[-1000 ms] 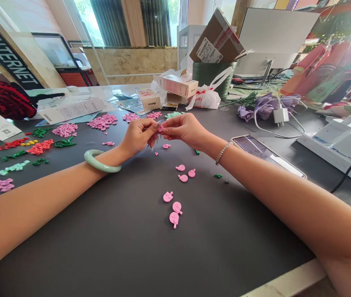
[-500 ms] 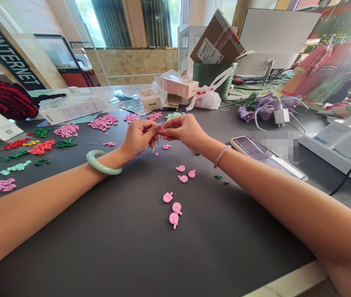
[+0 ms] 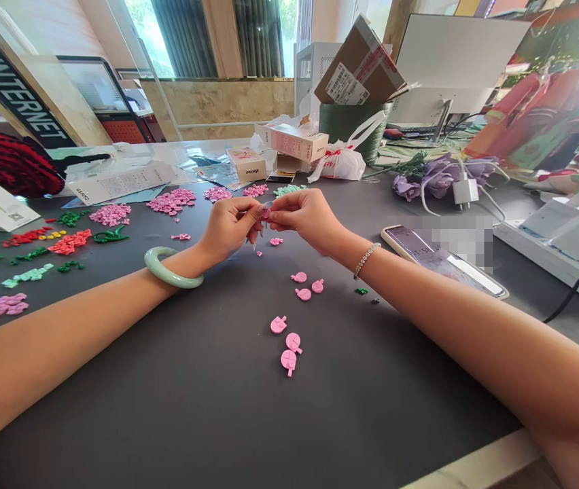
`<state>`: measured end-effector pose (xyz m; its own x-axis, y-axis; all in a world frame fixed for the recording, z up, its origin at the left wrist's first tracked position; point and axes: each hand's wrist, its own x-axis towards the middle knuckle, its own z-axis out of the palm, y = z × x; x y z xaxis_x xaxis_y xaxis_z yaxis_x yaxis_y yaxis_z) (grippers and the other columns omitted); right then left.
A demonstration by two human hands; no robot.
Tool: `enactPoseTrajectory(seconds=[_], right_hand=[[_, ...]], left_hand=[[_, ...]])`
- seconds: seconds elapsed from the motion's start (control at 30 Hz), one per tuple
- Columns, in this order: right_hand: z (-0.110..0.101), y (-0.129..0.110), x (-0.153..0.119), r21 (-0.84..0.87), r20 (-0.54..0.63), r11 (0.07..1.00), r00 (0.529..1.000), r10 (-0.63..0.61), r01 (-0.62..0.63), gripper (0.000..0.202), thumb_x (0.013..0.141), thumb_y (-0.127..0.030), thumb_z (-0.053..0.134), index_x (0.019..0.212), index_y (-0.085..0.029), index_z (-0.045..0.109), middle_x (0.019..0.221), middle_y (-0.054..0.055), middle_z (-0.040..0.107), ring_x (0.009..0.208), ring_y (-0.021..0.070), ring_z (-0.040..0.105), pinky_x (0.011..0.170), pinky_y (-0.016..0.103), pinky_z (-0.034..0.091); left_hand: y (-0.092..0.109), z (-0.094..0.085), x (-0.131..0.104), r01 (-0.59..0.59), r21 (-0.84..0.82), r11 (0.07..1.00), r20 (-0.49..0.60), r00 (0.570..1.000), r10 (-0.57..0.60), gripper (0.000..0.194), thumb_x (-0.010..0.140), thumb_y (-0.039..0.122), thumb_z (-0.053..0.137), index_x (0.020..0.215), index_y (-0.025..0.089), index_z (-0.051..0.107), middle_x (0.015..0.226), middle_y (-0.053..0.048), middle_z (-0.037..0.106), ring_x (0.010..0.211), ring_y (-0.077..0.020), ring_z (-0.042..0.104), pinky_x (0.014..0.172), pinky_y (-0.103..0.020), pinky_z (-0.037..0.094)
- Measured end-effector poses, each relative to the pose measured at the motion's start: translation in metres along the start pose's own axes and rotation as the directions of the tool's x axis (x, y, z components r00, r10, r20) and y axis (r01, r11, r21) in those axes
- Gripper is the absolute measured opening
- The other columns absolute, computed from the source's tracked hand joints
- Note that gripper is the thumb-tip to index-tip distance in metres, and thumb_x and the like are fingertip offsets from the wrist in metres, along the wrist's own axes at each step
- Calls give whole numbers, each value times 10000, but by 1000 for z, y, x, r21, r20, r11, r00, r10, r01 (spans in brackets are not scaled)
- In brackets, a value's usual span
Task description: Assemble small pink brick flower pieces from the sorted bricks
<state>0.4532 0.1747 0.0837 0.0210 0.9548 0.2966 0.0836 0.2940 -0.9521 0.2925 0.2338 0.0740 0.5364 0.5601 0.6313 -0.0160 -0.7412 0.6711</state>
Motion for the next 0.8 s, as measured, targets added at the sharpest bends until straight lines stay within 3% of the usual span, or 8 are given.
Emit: enactPoseTrajectory(seconds=[0.23,0.43,0.6,0.8], right_hand=[[0,1,1,-12,9,1000,1000,-20,20,318,610,-396,905,711,-168,708,704,26,687,647,124,621,674,292,560],[-3,5,4,-196,-14,952,971,-241,233,211,737,-300,795,880,-173,705,689,-8,651,623,113,600,618,263,503],[-6,7,6,-290,27,905,948,-316,310,147,758,-291,738,834,-170,702,718,3,658,635,127,602,620,276,494],[-7,8,5,-386,27,868,944,-329,314,124,754,-273,722,820,-170,702,698,1,649,623,133,591,638,288,490]], left_hand=[[-5,-1,3,45,-89,995,32,999,-42,570,815,699,582,607,170,527,478,35,512,375,-54,485,383,-191,379],[-7,-1,5,102,-203,974,14,995,-102,591,743,721,630,605,154,541,494,40,509,364,-52,488,355,-188,383],[-6,-2,4,99,-192,976,19,995,-97,585,772,705,607,603,148,544,486,40,511,362,-48,493,355,-180,376],[-7,-2,4,91,-163,982,34,996,-87,610,772,724,577,573,150,522,479,39,511,365,-45,502,366,-175,356]])
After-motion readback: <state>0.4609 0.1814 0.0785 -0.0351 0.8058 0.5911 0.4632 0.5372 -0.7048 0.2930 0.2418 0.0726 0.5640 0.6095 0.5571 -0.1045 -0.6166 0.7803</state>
